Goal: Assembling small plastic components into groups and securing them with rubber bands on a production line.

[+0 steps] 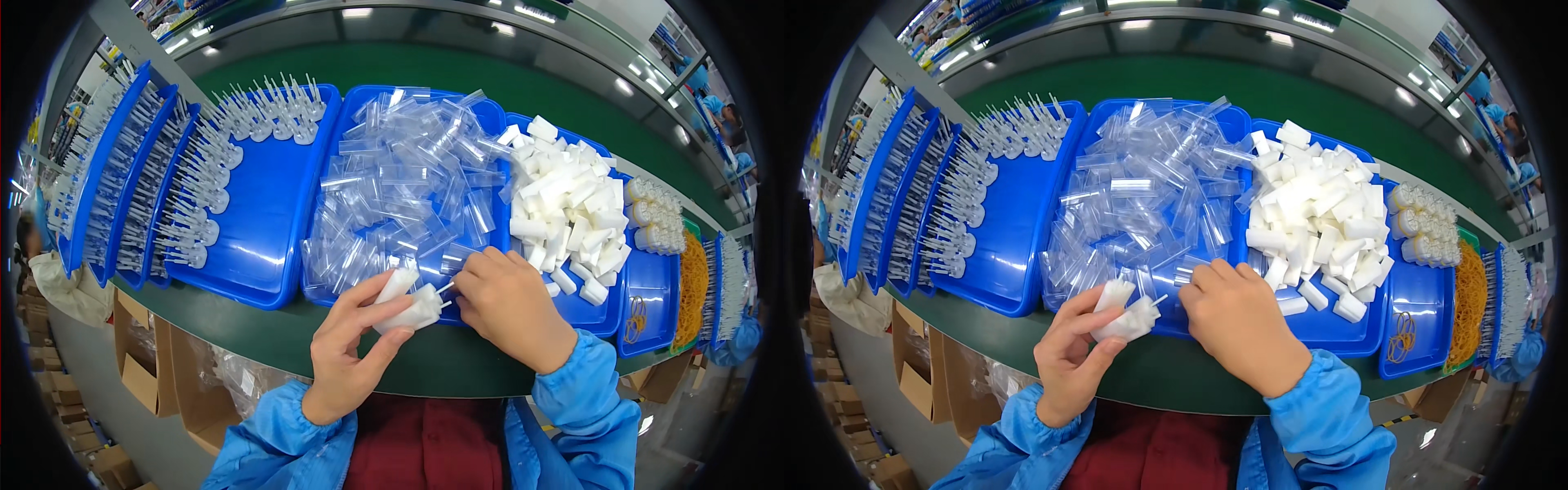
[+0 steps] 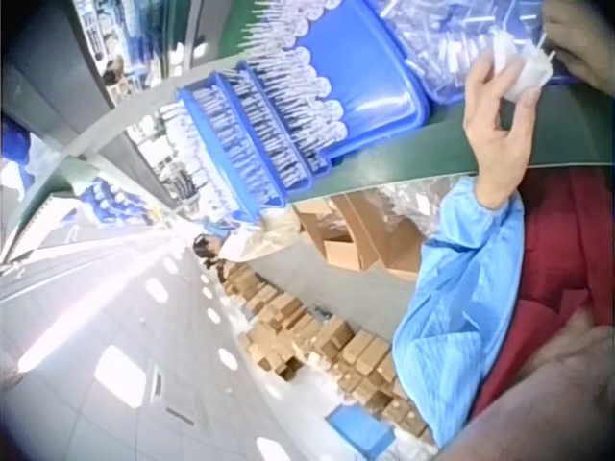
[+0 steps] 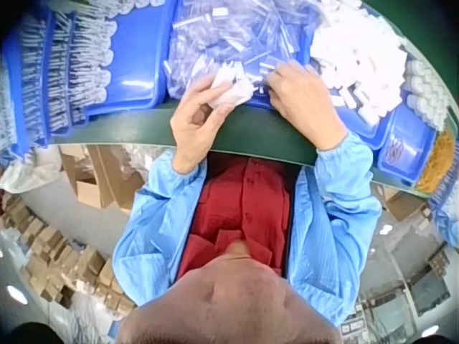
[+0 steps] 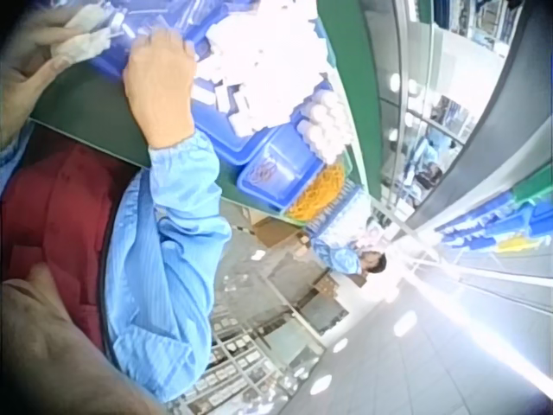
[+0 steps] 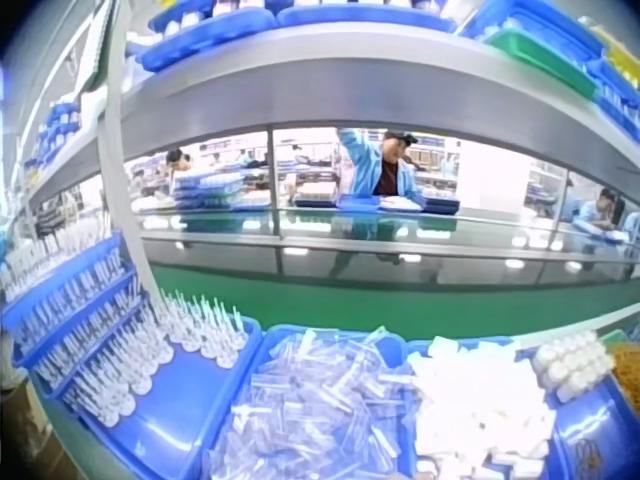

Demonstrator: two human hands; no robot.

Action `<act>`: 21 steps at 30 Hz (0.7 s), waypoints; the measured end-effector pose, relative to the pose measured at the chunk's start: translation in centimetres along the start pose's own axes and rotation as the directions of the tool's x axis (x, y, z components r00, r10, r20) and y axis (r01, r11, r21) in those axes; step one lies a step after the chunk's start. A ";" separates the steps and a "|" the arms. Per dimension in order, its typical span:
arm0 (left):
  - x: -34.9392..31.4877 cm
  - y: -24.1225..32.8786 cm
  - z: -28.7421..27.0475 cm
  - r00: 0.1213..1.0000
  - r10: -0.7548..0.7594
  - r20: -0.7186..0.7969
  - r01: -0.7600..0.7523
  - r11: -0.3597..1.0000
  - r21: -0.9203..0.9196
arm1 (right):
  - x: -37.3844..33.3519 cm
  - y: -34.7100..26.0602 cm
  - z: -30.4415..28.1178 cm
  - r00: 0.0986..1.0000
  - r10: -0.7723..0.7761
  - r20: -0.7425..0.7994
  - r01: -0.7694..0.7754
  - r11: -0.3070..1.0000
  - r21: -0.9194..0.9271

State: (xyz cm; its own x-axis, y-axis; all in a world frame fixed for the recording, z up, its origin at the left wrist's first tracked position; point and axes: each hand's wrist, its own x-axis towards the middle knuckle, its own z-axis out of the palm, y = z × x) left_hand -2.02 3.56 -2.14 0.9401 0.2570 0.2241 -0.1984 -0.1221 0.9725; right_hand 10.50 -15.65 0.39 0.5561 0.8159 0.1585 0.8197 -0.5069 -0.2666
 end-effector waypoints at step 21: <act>-0.5 1.0 1.3 0.998 -0.033 0.061 0.031 0.999 0.033 | -2.0 -1.5 -2.3 0.799 0.600 -0.044 -0.109 0.216 0.970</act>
State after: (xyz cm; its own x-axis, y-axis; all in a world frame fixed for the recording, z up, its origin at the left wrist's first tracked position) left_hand -2.35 2.06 -1.40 0.9612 0.2023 0.1874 -0.1598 -0.1451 0.9764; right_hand 8.41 -17.16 2.62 0.9419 0.3357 0.0081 -0.0168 0.0713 -0.9973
